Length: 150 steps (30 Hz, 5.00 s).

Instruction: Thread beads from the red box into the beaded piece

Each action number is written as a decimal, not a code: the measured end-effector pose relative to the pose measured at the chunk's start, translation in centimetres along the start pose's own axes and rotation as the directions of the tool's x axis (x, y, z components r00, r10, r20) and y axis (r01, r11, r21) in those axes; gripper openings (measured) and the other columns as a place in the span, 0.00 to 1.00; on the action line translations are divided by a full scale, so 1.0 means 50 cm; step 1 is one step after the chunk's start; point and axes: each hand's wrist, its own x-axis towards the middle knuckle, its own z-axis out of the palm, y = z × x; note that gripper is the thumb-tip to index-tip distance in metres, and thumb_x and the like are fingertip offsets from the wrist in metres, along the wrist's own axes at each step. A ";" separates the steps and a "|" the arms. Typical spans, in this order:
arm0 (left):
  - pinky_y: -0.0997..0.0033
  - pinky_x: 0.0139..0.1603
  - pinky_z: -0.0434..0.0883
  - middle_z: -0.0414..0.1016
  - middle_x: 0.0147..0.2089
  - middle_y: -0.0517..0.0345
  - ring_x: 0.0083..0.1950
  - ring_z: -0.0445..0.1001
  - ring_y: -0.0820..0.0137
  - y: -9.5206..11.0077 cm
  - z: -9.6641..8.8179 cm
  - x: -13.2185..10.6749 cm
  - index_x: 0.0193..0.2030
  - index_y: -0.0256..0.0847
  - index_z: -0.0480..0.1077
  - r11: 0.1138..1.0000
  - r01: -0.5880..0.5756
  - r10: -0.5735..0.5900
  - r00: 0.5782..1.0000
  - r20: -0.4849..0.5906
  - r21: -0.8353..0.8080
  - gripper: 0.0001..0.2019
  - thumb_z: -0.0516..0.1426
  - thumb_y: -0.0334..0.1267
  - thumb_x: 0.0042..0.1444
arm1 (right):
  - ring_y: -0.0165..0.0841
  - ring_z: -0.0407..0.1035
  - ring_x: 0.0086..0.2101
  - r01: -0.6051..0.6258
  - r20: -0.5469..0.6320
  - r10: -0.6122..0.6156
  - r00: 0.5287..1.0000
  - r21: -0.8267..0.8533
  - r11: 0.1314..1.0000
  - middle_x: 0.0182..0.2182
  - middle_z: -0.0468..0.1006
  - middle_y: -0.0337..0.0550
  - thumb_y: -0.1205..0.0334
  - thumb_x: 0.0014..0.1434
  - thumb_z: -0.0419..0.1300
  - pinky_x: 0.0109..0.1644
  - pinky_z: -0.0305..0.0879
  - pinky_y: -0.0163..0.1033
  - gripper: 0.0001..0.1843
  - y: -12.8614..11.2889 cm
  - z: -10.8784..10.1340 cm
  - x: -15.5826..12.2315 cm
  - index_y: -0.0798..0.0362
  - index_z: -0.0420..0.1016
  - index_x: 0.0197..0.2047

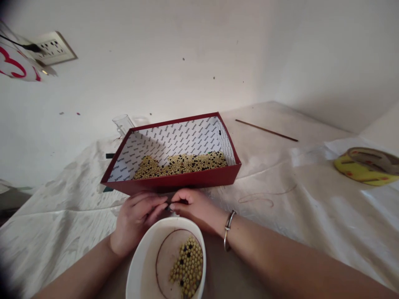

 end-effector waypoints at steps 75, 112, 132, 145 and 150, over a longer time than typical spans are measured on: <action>0.69 0.38 0.67 0.71 0.30 0.58 0.36 0.67 0.71 0.015 -0.008 0.006 0.31 0.39 0.69 0.999 -0.006 0.006 1.000 0.008 -0.034 0.02 0.57 0.32 0.49 | 0.26 0.66 0.29 -0.074 0.006 0.075 0.997 0.182 0.980 0.30 0.75 0.41 0.59 0.51 0.59 0.34 0.62 0.34 0.09 0.008 -0.004 -0.007 0.56 0.73 0.33; 0.69 0.38 0.67 0.70 0.30 0.58 0.35 0.67 0.71 0.015 -0.012 0.008 0.29 0.39 0.68 1.000 -0.028 0.028 0.999 0.042 0.006 0.01 0.55 0.31 0.48 | 0.26 0.63 0.27 -0.017 0.012 0.016 1.000 0.046 0.999 0.26 0.72 0.38 0.56 0.50 0.57 0.30 0.57 0.32 0.11 0.014 -0.005 -0.009 0.56 0.72 0.31; 0.69 0.39 0.68 0.71 0.31 0.57 0.36 0.68 0.70 0.003 -0.009 0.008 0.30 0.38 0.69 1.000 0.000 0.000 1.000 -0.002 0.028 0.04 0.55 0.29 0.47 | 0.26 0.63 0.26 -0.066 0.030 0.064 0.998 0.078 0.995 0.28 0.72 0.40 0.57 0.51 0.56 0.29 0.57 0.32 0.10 0.006 -0.004 -0.018 0.55 0.70 0.31; 0.72 0.37 0.68 0.70 0.29 0.58 0.35 0.68 0.72 0.005 -0.038 0.015 0.28 0.37 0.67 0.995 0.098 -0.100 0.991 -0.091 -0.025 0.03 0.55 0.27 0.46 | 0.25 0.62 0.25 -0.095 0.027 0.092 0.995 0.106 0.990 0.26 0.72 0.38 0.57 0.50 0.58 0.29 0.58 0.31 0.10 0.003 -0.002 -0.013 0.56 0.71 0.30; 0.71 0.35 0.68 0.69 0.29 0.58 0.34 0.69 0.73 0.041 -0.086 0.019 0.31 0.37 0.66 0.994 0.008 -0.028 0.984 -0.175 -0.113 0.08 0.57 0.25 0.42 | 0.26 0.64 0.26 -0.090 0.003 0.090 0.996 0.081 0.993 0.27 0.73 0.39 0.56 0.51 0.57 0.30 0.59 0.32 0.11 0.017 -0.002 -0.007 0.55 0.71 0.32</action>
